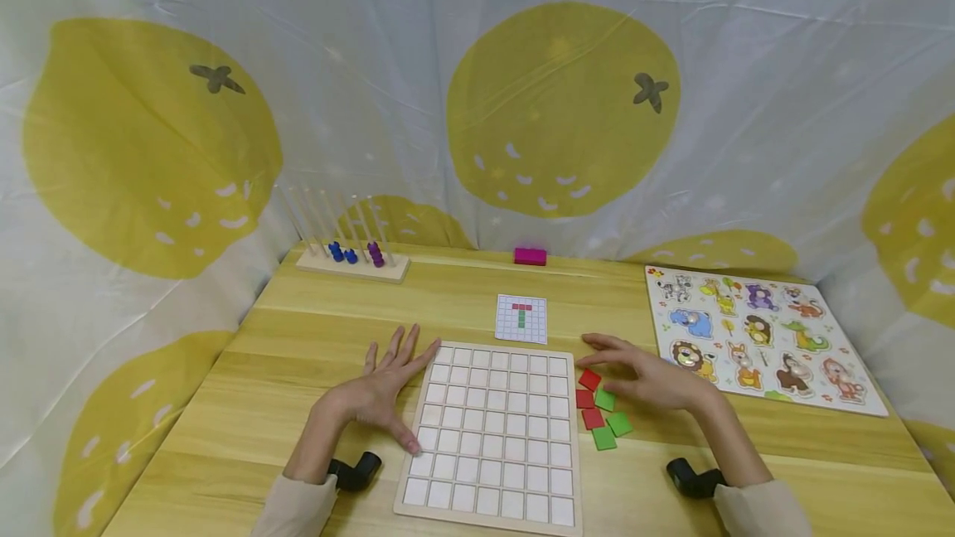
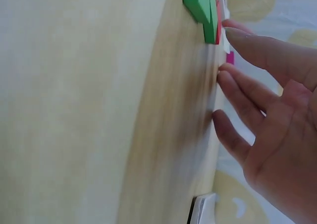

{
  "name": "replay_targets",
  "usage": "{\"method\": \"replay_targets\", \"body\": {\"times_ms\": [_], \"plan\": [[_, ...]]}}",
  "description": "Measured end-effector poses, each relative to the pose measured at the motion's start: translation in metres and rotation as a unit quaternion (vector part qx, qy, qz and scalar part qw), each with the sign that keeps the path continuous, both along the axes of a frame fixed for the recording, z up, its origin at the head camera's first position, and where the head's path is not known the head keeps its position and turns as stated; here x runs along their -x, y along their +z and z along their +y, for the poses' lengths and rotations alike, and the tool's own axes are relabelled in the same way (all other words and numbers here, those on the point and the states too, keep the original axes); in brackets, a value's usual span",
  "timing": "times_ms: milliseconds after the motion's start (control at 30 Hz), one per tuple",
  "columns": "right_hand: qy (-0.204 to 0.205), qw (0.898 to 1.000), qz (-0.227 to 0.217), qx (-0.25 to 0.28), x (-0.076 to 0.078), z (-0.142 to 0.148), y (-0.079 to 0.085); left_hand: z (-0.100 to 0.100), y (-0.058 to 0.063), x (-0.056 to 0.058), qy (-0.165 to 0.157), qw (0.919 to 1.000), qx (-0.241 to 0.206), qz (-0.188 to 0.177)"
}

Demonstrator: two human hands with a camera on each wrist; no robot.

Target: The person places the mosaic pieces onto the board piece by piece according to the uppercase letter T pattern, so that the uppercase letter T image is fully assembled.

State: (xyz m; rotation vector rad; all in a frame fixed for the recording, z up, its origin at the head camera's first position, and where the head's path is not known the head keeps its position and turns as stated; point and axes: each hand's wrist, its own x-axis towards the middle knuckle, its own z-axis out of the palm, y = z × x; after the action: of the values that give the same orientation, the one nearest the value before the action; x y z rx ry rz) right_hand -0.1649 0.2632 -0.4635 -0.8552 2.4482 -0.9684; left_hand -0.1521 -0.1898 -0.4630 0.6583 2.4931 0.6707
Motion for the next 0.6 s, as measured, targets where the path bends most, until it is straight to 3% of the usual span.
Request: {"method": "replay_targets", "body": {"times_ms": [600], "plan": [[0.020, 0.999, 0.000, 0.038, 0.014, 0.003, -0.003, 0.001, 0.000, 0.000, 0.002, 1.0000, 0.003, 0.002]]}}
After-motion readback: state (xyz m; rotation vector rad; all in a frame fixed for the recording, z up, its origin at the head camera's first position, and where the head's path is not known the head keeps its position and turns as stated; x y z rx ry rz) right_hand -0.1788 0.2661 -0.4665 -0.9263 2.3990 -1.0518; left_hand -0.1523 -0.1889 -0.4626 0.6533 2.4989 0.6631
